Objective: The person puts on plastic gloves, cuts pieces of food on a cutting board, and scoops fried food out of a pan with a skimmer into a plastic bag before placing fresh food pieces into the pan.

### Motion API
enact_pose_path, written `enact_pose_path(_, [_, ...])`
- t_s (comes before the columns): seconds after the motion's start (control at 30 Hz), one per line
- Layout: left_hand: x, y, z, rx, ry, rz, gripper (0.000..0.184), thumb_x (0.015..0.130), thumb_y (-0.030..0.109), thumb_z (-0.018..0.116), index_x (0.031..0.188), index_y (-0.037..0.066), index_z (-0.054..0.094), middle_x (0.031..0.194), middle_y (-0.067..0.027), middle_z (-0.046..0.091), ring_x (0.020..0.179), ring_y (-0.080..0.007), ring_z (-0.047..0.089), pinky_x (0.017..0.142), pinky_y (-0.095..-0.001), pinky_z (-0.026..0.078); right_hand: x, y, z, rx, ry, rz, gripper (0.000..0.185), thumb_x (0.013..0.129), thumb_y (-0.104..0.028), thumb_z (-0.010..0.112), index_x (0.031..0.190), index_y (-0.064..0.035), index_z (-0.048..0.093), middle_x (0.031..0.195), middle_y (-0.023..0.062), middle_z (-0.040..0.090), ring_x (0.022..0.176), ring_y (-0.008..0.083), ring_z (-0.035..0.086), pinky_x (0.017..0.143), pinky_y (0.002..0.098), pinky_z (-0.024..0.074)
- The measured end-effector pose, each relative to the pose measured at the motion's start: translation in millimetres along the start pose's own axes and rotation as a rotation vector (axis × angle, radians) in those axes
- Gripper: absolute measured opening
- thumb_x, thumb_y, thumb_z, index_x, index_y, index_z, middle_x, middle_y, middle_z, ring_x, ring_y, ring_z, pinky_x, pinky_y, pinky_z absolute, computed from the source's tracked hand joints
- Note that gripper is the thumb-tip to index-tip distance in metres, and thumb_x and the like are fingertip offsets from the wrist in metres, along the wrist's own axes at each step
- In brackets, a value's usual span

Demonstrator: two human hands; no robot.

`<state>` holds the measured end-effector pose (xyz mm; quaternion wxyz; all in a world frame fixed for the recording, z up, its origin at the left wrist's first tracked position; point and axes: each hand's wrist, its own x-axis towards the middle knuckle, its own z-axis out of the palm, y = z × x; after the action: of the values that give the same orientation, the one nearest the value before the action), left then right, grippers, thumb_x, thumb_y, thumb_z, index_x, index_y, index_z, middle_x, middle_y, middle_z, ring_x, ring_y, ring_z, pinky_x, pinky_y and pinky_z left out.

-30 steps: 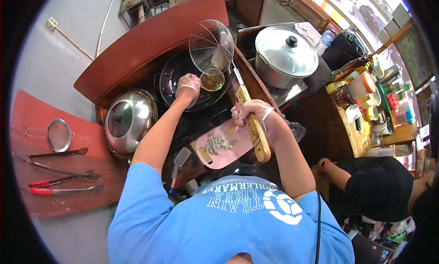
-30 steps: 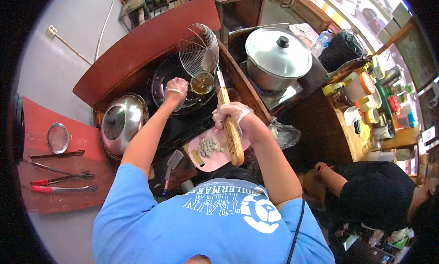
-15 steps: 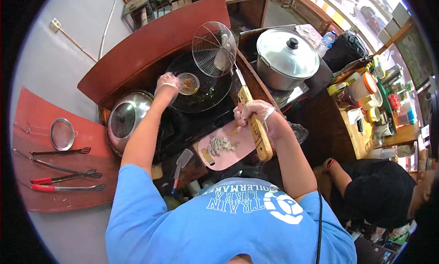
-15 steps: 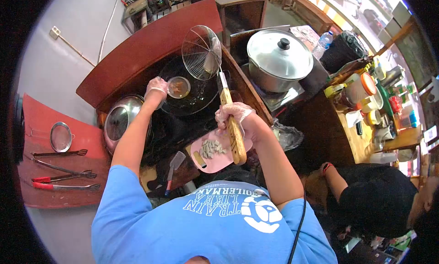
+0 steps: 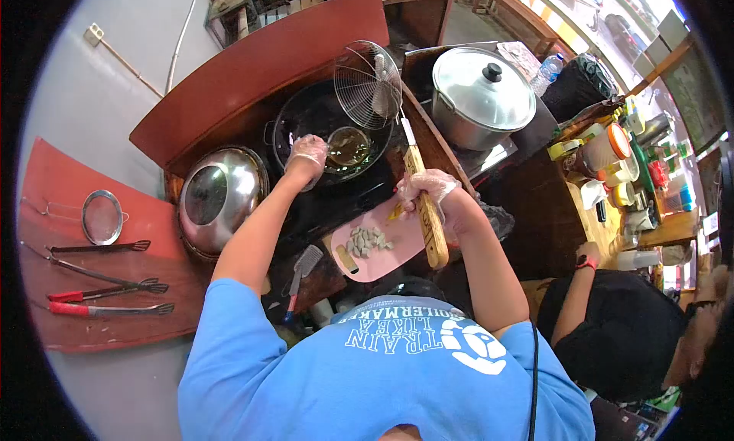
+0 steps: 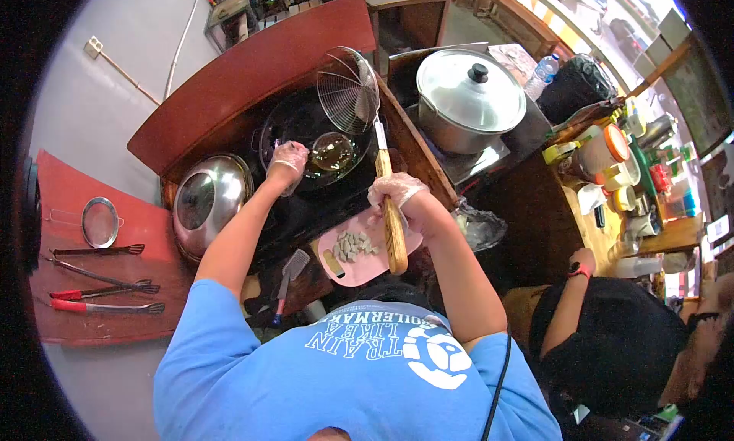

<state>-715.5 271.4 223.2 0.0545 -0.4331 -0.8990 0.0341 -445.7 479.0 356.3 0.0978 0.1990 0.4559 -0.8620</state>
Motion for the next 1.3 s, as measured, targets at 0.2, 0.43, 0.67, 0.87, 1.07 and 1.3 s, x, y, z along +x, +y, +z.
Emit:
enact_pose_path(0.2, [-13,-21,23,-0.580,0.038,-0.220,0.020,0.084,0.020,0.054,0.093,0.010,0.069,0.091,-0.0126,0.071,0.090,-0.0324,0.068,0.081,-0.0418,0.054,11,8,-2,-0.023,0.079,0.048,0.012,0.073,-0.004,0.060,0.083,0.0032,0.059,0.075,0.0106,0.056,0.062,0.0206,0.057,0.062,0.0379,0.0554])
enact_pose_path(0.43, [-30,-60,5,-0.586,0.041,-0.030,0.021,0.081,0.020,0.056,0.095,0.010,0.068,0.094,-0.0120,0.070,0.087,-0.0310,0.066,0.082,-0.0432,0.053,22,15,5,0.009,0.072,0.063,0.011,0.076,-0.005,0.060,0.067,-0.0015,0.054,0.063,0.0105,0.054,0.056,0.0223,0.057,0.061,0.0404,0.0576])
enact_pose_path(0.67, [-48,-67,-80,-0.990,0.073,-0.321,0.020,0.094,0.019,0.058,0.094,0.001,0.068,0.068,-0.0083,0.065,0.056,-0.0137,0.061,0.053,-0.0301,0.054,47,37,-13,0.236,-0.170,0.100,0.012,0.079,-0.009,0.056,0.071,-0.0008,0.053,0.069,0.0129,0.053,0.062,0.0254,0.058,0.068,0.0442,0.0556])
enact_pose_path(0.87, [-39,-79,-110,-0.990,0.110,-0.523,0.021,0.092,0.020,0.059,0.089,0.002,0.069,0.066,-0.0095,0.065,0.054,-0.0170,0.062,0.054,-0.0329,0.053,49,37,-8,0.343,-0.183,0.187,0.012,0.076,-0.009,0.052,0.077,0.0022,0.057,0.085,0.0245,0.064,0.074,0.0355,0.065,0.082,0.0535,0.0573])
enact_pose_path(1.07, [-31,-89,-110,-1.058,0.204,-0.519,0.026,0.092,0.024,0.056,0.086,0.003,0.071,0.063,-0.0098,0.066,0.056,-0.0186,0.065,0.057,-0.0345,0.054,37,24,3,0.085,0.001,0.275,0.015,0.072,-0.007,0.055,0.080,0.0049,0.058,0.088,0.0254,0.068,0.083,0.0360,0.071,0.072,0.0486,0.0604])
enact_pose_path(1.3, [-26,-104,-105,-0.852,0.195,-0.449,0.029,0.093,0.026,0.053,0.085,0.005,0.072,0.065,-0.0092,0.068,0.057,-0.0194,0.067,0.058,-0.0349,0.054,35,2,12,-0.409,0.091,0.174,0.021,0.071,-0.015,0.063,0.079,0.0042,0.066,0.079,0.0201,0.070,0.064,0.0314,0.068,0.062,0.0436,0.0588])
